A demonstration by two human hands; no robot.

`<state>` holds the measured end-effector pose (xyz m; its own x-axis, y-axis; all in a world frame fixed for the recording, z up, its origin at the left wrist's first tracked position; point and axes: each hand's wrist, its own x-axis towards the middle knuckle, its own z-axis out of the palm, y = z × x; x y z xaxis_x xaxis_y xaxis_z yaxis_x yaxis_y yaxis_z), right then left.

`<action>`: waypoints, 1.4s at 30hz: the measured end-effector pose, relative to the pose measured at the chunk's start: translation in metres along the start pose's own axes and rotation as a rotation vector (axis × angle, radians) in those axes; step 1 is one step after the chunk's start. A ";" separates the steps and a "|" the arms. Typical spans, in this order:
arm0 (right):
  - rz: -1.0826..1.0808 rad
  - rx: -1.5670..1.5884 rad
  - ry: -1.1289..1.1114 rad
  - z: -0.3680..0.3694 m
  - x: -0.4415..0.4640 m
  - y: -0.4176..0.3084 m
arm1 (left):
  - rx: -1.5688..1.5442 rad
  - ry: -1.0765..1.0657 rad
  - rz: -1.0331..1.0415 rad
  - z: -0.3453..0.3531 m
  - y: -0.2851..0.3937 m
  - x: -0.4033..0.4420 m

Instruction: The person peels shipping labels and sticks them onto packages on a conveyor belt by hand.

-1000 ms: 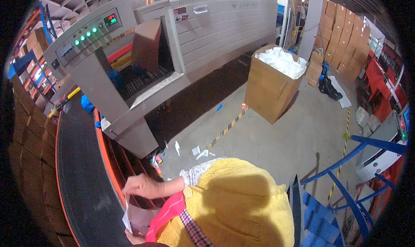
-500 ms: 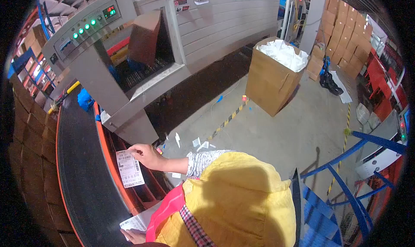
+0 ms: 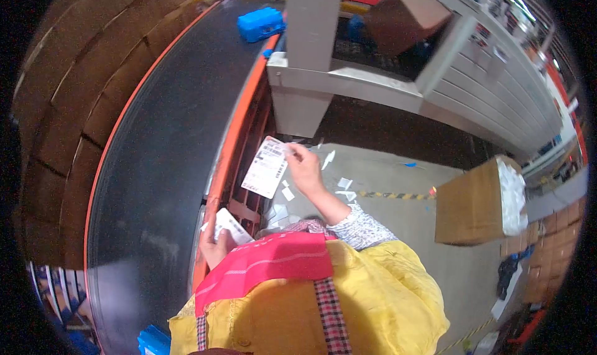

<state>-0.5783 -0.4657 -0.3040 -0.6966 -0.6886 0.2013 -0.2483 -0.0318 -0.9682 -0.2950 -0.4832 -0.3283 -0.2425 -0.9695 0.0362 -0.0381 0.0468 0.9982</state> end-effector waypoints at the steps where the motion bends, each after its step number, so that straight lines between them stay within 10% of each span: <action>1: -0.006 0.022 -0.012 0.007 0.007 0.009 | -0.074 -0.023 -0.102 -0.001 0.001 -0.002; 10: 0.021 0.091 -0.116 0.026 0.041 0.024 | -0.202 -0.017 -0.253 0.004 0.010 -0.005; 15: -0.076 0.030 -0.060 0.024 0.052 0.022 | -0.167 -0.065 0.128 -0.030 0.060 0.011; 20: -0.039 -0.004 -0.059 0.021 0.056 0.021 | 0.394 -1.445 0.829 -0.043 0.187 0.023; 28: 0.036 0.023 -0.081 0.021 0.057 0.032 | 0.250 -0.980 1.060 -0.029 0.168 0.007; 31: 0.008 0.023 -0.073 0.022 0.061 0.035 | 0.222 -0.690 0.570 -0.030 0.178 0.001; 33: -0.001 -0.039 -0.097 0.025 0.069 0.041 | 0.416 -0.586 0.953 -0.031 0.194 0.010; 37: -0.007 -0.067 -0.137 0.057 0.102 0.042 | 0.210 -1.074 0.834 -0.048 0.172 0.021; 40: -0.044 -0.161 -0.168 0.090 0.143 0.041 | 0.021 -0.897 0.569 -0.055 0.158 0.023; 42: -0.182 -0.210 -0.150 0.118 0.179 0.042 | -0.054 -0.270 0.292 -0.060 0.128 -0.002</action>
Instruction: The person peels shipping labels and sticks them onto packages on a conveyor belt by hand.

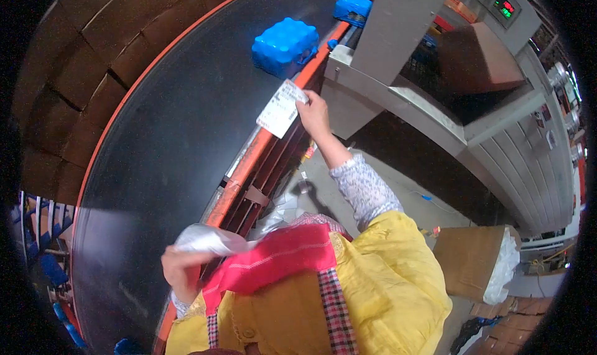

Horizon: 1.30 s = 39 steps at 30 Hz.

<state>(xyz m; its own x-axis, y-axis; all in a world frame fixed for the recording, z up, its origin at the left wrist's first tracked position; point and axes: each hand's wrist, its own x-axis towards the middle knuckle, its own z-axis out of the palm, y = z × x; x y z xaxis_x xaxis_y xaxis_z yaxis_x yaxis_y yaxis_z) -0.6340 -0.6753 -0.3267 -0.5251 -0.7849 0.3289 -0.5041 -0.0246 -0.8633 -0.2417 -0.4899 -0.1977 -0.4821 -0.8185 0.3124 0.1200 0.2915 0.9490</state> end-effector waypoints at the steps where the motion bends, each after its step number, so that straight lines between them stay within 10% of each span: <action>1: -0.043 -0.042 0.036 0.012 0.020 -0.002 | -0.003 0.340 -0.001 0.000 -0.022 -0.007; 7: -0.159 -0.166 0.134 0.091 0.144 0.003 | -0.283 1.109 -0.248 -0.009 -0.076 -0.023; 18: -0.304 -0.571 0.025 0.173 0.149 -0.003 | -0.025 1.396 -0.229 -0.008 -0.095 -0.048; 20: -0.580 -0.772 0.217 0.146 0.109 -0.049 | 0.036 1.415 -0.208 -0.009 -0.090 -0.044; 24: -0.580 -0.704 -0.576 0.190 0.096 -0.016 | 0.250 1.312 -0.245 -0.016 -0.094 -0.045; 33: -0.644 -0.536 -0.933 0.180 -0.029 -0.103 | 0.189 0.836 -0.384 0.023 -0.108 -0.028; 39: -0.479 -0.564 -0.784 0.184 -0.048 -0.101 | 0.029 0.709 -0.528 0.024 -0.122 -0.048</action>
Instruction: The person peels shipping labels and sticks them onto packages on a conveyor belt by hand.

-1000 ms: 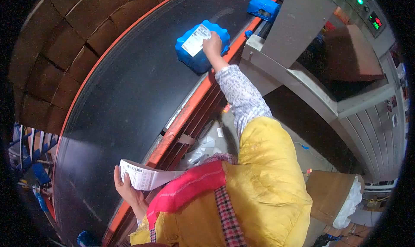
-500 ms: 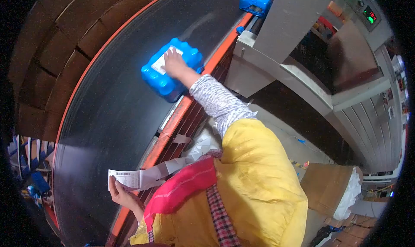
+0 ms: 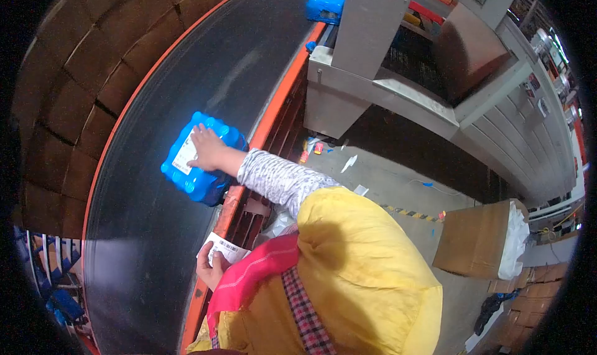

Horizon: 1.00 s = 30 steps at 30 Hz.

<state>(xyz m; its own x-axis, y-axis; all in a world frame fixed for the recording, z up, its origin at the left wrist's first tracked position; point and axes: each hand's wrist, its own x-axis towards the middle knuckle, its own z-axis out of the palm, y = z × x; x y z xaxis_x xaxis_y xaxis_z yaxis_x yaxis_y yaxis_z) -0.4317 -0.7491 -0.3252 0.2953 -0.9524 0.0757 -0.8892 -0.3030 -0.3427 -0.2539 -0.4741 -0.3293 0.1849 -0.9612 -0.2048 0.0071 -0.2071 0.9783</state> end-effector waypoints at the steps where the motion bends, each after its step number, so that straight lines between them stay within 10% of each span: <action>1: -0.001 -0.035 -0.011 0.002 -0.008 -0.015 | -0.011 0.001 -0.053 0.006 0.014 -0.005; 9: -0.839 0.284 -0.151 0.036 -0.086 -0.085 | -0.081 -0.055 0.244 0.008 0.008 -0.005; 13: -0.282 0.838 -0.541 -0.029 -0.164 -0.086 | -0.004 -0.125 0.302 0.002 0.016 -0.005; 23: -0.363 0.699 0.254 -0.006 -0.243 -0.074 | 0.112 -0.727 0.269 -0.014 -0.028 0.042; 30: -0.277 0.544 0.495 -0.033 -0.281 -0.069 | 0.355 -0.439 0.145 -0.007 -0.035 0.052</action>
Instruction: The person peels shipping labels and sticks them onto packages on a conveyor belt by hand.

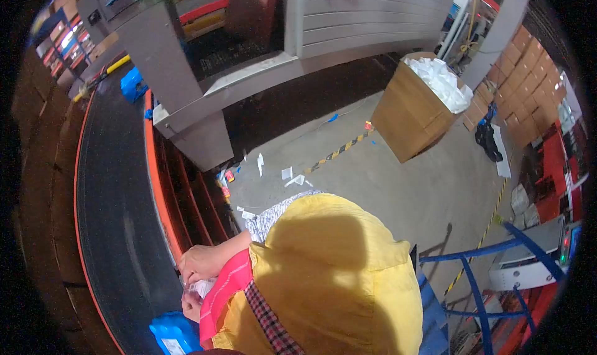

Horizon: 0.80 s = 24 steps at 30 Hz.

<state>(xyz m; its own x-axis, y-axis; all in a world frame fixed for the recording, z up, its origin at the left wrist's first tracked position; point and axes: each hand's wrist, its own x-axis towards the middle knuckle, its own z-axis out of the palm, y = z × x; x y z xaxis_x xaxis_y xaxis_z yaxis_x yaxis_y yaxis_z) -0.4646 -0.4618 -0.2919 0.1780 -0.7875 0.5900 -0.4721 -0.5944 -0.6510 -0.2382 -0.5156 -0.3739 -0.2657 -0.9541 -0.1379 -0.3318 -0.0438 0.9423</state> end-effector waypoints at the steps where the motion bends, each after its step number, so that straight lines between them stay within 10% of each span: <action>1: -0.068 -0.051 0.071 -0.007 -0.002 -0.004 | -0.235 0.034 -0.035 0.007 0.019 -0.006; 3: -0.171 -0.132 0.229 -0.020 -0.001 -0.007 | -0.703 0.114 -0.100 0.019 0.053 -0.018; 13: 0.389 0.033 0.989 -0.111 -0.032 -0.019 | -0.499 0.437 -0.087 -0.059 -0.061 0.047; 24: 0.538 -0.013 0.902 -0.111 -0.050 -0.002 | -0.269 0.309 0.036 -0.007 0.039 -0.012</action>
<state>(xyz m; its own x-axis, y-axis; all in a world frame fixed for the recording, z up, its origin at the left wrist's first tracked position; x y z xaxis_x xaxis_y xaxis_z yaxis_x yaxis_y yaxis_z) -0.5684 -0.4026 -0.2671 -0.7651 -0.5307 0.3647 -0.3080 -0.1959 -0.9310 -0.2414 -0.5076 -0.3335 0.0255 -0.9987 -0.0442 -0.0677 -0.0459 0.9967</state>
